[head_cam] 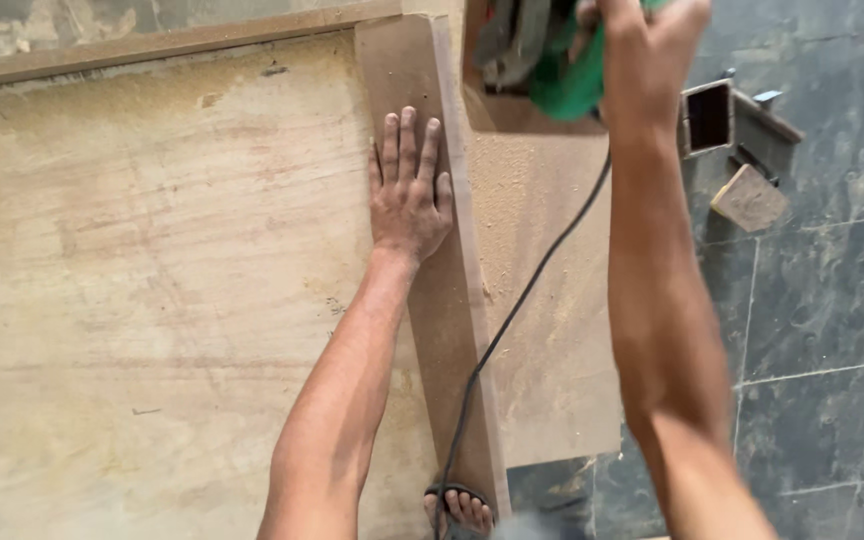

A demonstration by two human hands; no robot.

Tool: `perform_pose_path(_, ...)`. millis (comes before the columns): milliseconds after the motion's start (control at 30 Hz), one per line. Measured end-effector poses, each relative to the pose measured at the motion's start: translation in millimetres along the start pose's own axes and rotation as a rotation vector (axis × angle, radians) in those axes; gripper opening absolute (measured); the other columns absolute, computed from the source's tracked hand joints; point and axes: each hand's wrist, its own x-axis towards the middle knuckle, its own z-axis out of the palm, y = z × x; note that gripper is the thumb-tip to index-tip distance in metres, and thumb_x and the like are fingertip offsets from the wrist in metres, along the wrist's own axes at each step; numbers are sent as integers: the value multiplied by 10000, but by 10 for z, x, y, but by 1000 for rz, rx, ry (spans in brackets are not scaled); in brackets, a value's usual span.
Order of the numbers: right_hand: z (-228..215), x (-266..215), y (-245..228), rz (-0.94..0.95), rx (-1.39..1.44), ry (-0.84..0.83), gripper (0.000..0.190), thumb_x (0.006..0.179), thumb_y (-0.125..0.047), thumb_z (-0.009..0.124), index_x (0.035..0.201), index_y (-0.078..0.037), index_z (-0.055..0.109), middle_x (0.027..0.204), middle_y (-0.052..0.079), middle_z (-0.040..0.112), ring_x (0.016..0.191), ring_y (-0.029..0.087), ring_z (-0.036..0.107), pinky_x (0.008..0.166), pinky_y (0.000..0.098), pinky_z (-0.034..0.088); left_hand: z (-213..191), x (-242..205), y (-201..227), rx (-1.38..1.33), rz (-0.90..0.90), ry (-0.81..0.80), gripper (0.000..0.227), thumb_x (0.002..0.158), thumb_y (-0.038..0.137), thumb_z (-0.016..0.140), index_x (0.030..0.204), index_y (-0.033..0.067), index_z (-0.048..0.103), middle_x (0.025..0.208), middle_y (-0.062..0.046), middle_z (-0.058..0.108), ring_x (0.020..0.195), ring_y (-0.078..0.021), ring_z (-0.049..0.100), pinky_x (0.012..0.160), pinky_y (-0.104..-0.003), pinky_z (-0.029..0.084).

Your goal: The person cuts wooden boards using a circular saw, first positioning a guide piece and then running the saw along the edge to make several cuts.

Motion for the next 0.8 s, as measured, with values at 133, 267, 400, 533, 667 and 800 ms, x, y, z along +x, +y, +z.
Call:
perform_pose_path(133,-212,-990,-483,-88,105,133,122,1084,-106,703,1102,8,662,884,118,733,687,176,698,624,337,598,28,43,3,9,52,107,696,1031,310,521,1665,208,252,1736,-94,114,1610,-269,80,1315,-544,63)
perform_pose_path(267,-250,-1900,-960,15,287,235,109,1037,-85,701,1056,16,666,847,106,684,663,174,647,596,329,547,-233,4,153,84,58,48,642,884,231,589,1507,110,492,1612,-183,366,1498,-317,305,1211,-557,202)
perform_pose_path(400,-148,-2691,-1295,58,357,311,137,1038,-89,734,1031,22,652,859,117,682,686,184,630,607,334,535,-705,-1407,433,-563,-337,-208,268,1013,158,542,1205,101,719,1236,-131,729,1197,-271,676,1061,-404,519)
perform_pose_path(533,201,-3338,-1642,31,474,322,140,1029,-73,742,1075,15,642,870,114,673,698,187,623,640,339,539,-1106,-2860,917,-1433,-422,23,312,1076,219,510,1199,-23,665,1176,-147,740,1110,-203,713,1000,-340,549)
perform_pose_path(667,628,-4180,-2096,3,494,158,143,1091,-70,711,1124,53,645,906,111,674,701,163,628,650,310,538,-1175,-3328,1137,-2376,-609,348,321,1059,256,550,1234,9,658,1228,-91,692,1133,-171,658,1008,-335,543)
perform_pose_path(800,992,-5069,-2491,-7,458,-163,202,1108,-121,685,1230,31,633,1000,121,714,817,163,685,746,310,591,-1292,-3820,849,-2679,-424,529,251,1131,220,622,1280,20,647,1129,-70,665,1050,-194,617,973,-356,534)
